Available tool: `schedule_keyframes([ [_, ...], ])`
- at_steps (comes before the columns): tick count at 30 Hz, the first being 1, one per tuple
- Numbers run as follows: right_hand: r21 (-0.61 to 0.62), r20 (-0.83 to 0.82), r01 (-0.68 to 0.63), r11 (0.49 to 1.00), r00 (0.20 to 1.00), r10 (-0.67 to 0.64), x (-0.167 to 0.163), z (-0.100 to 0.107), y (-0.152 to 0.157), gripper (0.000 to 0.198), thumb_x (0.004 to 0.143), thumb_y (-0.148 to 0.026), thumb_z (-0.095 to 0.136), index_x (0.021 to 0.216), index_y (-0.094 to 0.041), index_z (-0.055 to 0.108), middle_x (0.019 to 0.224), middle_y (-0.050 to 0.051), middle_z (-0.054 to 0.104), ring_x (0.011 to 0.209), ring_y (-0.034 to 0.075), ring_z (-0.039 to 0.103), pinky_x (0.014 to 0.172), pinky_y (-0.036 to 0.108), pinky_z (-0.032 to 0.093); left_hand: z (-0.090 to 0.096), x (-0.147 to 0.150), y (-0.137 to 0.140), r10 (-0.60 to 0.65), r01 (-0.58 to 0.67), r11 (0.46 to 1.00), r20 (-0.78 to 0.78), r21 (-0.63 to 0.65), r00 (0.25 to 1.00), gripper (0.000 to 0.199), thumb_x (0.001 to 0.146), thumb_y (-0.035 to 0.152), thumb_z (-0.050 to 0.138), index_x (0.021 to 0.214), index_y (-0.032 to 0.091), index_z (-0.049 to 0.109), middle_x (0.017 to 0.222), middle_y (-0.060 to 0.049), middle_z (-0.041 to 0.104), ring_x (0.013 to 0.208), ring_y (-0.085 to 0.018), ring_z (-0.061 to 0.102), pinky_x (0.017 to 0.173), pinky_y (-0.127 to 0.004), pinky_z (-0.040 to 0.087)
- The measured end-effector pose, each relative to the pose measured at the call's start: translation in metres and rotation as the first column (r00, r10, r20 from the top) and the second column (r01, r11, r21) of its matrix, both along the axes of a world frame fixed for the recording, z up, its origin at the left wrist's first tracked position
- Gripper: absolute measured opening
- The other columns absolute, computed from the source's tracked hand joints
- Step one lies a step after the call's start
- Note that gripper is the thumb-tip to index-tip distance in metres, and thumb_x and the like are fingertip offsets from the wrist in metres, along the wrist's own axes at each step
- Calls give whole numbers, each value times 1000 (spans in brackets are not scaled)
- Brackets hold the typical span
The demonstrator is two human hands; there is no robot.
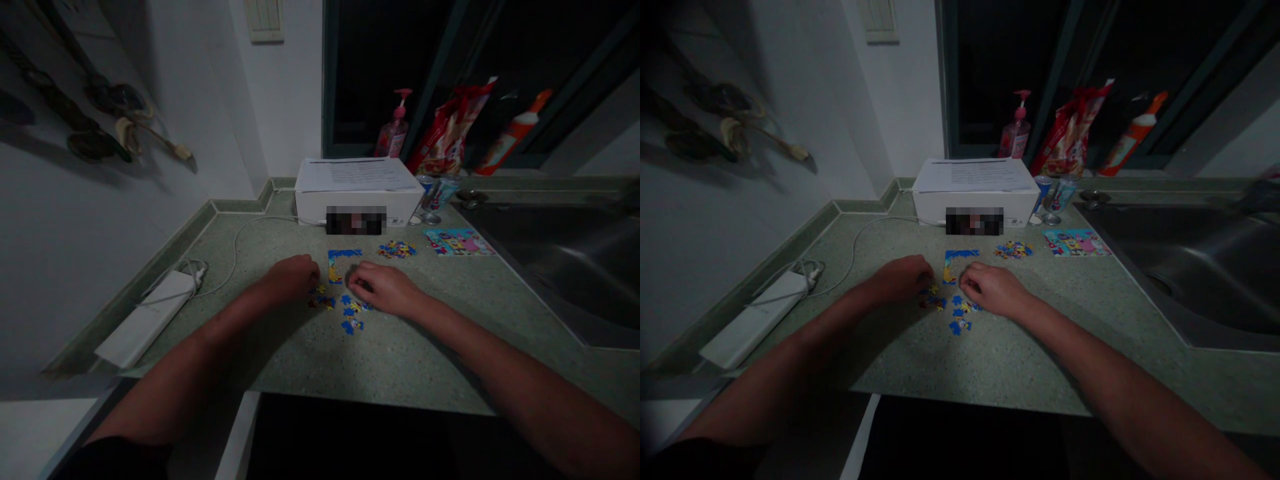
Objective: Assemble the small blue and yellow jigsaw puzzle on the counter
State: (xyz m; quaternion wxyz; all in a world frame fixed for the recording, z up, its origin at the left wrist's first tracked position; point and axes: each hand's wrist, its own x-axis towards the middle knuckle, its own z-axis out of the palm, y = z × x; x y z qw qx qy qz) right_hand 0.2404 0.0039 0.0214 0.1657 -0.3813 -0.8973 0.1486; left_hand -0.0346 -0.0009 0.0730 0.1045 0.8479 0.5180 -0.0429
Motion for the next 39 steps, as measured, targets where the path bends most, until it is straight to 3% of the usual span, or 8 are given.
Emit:
schedule_keyframes([
  [5,-13,10,-3,1000,1000,4,0,0,0,14,105,-23,60,98,-25,72,101,6,76,91,23,72,77,36,51,-4,-1,3,26,-28,999,40,45,999,30,108,17,54,118,17,82,120,-15,80,110,-29,73,93,-39,55],
  [11,0,-15,-4,1000,1000,4,-1,0,0,15,105,-22,61,98,-27,73,99,5,75,90,22,71,76,36,50,-4,-4,1,-49,54,998,127,-31,991,23,99,22,71,118,24,83,119,-9,81,109,-27,73,93,-36,56],
  [22,4,33,17,1000,999,-17,-3,7,-2,12,105,-19,66,99,-24,75,101,6,77,92,22,73,79,33,52,11,-1,-4,-22,22,1000,18,-14,1000,25,102,17,63,112,17,85,116,-13,81,106,-28,75,89,-35,55],
  [30,14,9,-5,1000,1000,5,0,0,0,15,106,-20,62,100,-23,75,102,6,76,92,20,72,79,33,50,18,-9,-3,-85,87,978,14,-188,996,16,95,32,77,104,24,87,105,-8,84,95,-28,76,79,-34,52],
  [34,6,-13,-1,1000,1000,1,0,0,0,15,104,-21,62,99,-24,76,100,6,75,90,21,71,77,34,50,17,-8,-5,-63,62,990,2,-129,998,19,98,22,69,108,22,86,114,-11,85,100,-28,76,83,-35,53],
  [39,5,-14,1,1000,1000,0,-1,3,0,16,105,-21,61,99,-25,76,100,6,75,91,21,71,77,34,50,15,-11,-4,0,4,997,50,-72,999,14,93,17,70,98,21,83,107,-11,84,94,-28,74,81,-35,53],
])
